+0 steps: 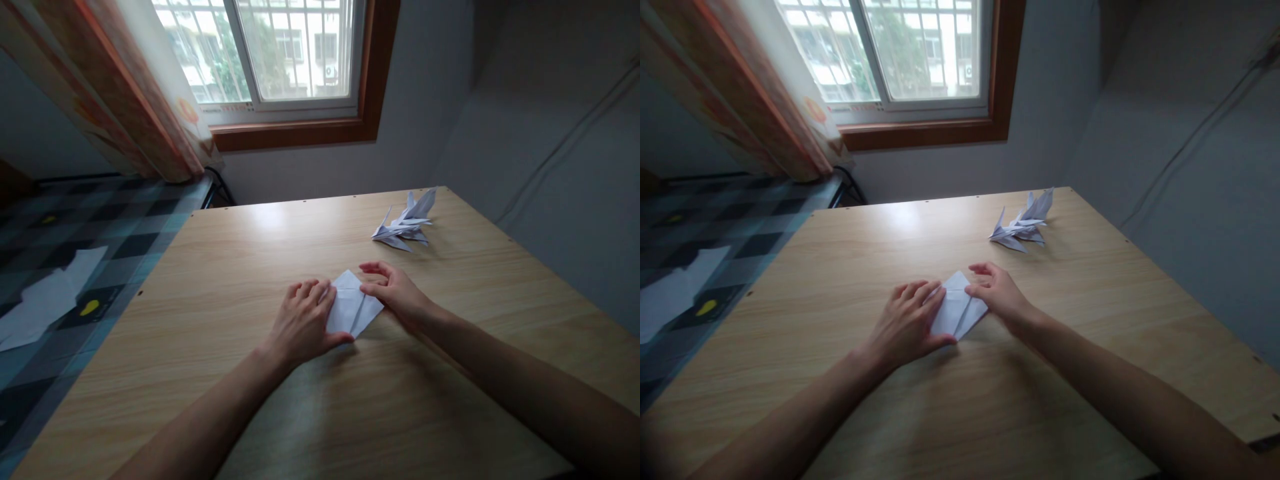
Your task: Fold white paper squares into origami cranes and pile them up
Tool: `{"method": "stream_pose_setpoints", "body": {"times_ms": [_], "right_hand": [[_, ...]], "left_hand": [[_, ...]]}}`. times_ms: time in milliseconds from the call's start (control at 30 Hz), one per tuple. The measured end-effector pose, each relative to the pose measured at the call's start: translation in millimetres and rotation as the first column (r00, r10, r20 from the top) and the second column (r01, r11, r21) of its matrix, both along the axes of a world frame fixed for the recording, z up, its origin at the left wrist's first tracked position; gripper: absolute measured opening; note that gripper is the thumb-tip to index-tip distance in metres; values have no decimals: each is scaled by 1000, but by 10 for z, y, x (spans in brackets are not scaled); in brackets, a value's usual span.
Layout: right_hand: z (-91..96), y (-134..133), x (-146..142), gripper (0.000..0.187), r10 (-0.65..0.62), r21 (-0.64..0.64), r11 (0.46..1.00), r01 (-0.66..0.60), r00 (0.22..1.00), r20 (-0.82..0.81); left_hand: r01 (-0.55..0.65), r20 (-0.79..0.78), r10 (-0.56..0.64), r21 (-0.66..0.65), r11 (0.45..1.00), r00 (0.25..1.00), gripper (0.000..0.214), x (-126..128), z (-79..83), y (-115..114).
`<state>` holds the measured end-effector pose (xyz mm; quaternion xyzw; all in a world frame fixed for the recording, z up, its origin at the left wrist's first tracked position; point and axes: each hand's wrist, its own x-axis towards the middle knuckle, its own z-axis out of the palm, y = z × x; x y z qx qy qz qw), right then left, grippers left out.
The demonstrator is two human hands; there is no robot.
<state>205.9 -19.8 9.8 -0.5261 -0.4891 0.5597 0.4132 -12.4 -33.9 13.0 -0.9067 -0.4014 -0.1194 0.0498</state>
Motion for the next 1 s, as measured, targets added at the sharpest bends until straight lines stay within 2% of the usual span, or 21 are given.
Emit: {"method": "stream_pose_setpoints", "body": {"times_ms": [133,300,433,533,633,700,733,800,833,900,1000], "right_hand": [[0,31,-57,47,-62,-23,998,61,996,-71],[4,10,-141,48,-160,28,986,166,975,-156],[75,-49,-193,50,-75,55,994,94,959,-274],[82,-59,-195,51,-32,122,989,80,935,-354],[12,-18,-165,61,-159,191,956,224,938,-308],[-49,11,-152,67,-192,194,950,245,947,-256],[-74,17,-154,67,-164,186,959,214,953,-254],[-104,11,-177,60,-53,169,979,110,949,-309],[-108,2,-193,53,3,163,985,57,939,-345],[-101,-15,-225,40,65,142,990,-11,923,-379],[-92,1,-228,32,44,112,994,-7,944,-328]], "left_hand": [[71,65,-75,71,995,995,75,-12,-15,1],[171,116,-204,240,956,972,68,22,-30,-40],[117,141,-163,291,949,976,25,41,-12,-68],[47,316,-136,273,961,939,15,27,-2,-56],[-44,591,-39,125,991,806,12,18,-15,-17],[-104,756,124,-75,992,643,12,27,-34,20],[-99,814,217,-194,976,539,14,38,-43,40],[14,864,373,-401,916,337,15,69,-59,77],[101,863,428,-467,878,269,17,87,-66,91],[232,840,501,-540,809,209,24,116,-81,112],[263,808,530,-587,766,259,32,110,-112,131]]}}
